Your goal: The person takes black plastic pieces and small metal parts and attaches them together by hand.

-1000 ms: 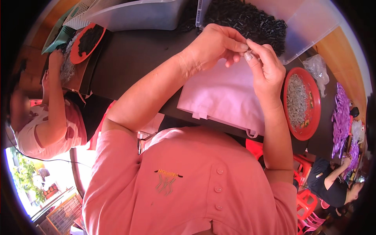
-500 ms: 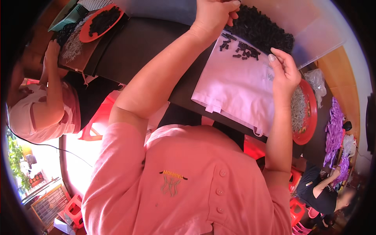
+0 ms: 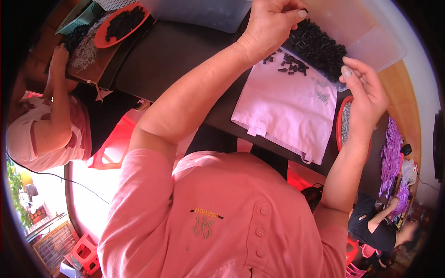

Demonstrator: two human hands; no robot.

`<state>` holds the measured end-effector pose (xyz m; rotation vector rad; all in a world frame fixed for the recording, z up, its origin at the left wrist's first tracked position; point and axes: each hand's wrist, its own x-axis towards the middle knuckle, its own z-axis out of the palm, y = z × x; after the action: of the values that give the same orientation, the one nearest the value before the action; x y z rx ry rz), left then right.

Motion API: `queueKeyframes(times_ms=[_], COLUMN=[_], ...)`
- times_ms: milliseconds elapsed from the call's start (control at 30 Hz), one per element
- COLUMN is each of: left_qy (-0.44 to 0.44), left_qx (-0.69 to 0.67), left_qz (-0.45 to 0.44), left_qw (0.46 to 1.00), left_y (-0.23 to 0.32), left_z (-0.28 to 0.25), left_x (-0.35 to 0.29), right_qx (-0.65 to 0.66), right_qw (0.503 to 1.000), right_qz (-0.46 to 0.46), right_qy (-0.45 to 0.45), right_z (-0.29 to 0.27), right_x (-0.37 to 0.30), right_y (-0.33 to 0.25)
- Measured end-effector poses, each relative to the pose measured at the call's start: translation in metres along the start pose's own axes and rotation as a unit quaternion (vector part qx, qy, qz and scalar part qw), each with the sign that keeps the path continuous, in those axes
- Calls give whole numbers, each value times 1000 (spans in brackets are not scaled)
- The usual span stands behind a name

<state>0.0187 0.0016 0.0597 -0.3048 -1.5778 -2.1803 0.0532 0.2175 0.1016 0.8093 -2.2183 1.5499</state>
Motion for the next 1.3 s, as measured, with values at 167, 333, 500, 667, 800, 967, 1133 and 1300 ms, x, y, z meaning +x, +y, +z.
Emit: queueKeyframes(times_ms=[167, 333, 500, 667, 800, 967, 1133, 1300], left_qy=[31, 27, -6, 5, -3, -1, 22, 29], left_qx=[28, -4, -24, 47, 60, 48, 43, 37], left_qz=[75, 53, 23, 100, 61, 65, 49, 15], left_qw=[996, 998, 999, 994, 996, 997, 998, 999], left_y=[13, 24, 38, -2, 0, -12, -13, -16], left_z=[3, 4, 6, -20, -20, -34, -25, -28], left_x=[-3, -3, -12, -27, -23, -18, -20, -19], right_qx=[-42, -173, -216, -205, -230, -287, -371, -372], right_qw=[990, 968, 957, 956, 944, 927, 895, 882], right_qz=[65, 38, 21, 21, -39, -75, -142, -200], right_qy=[-118, -175, -193, -208, -234, -230, -204, -208], right_z=[18, 41, 50, 57, 72, 93, 98, 99], right_x=[9, 16, 22, 24, 23, 17, 20, 21], right_y=[21, 40, 43, 48, 64, 78, 93, 102])
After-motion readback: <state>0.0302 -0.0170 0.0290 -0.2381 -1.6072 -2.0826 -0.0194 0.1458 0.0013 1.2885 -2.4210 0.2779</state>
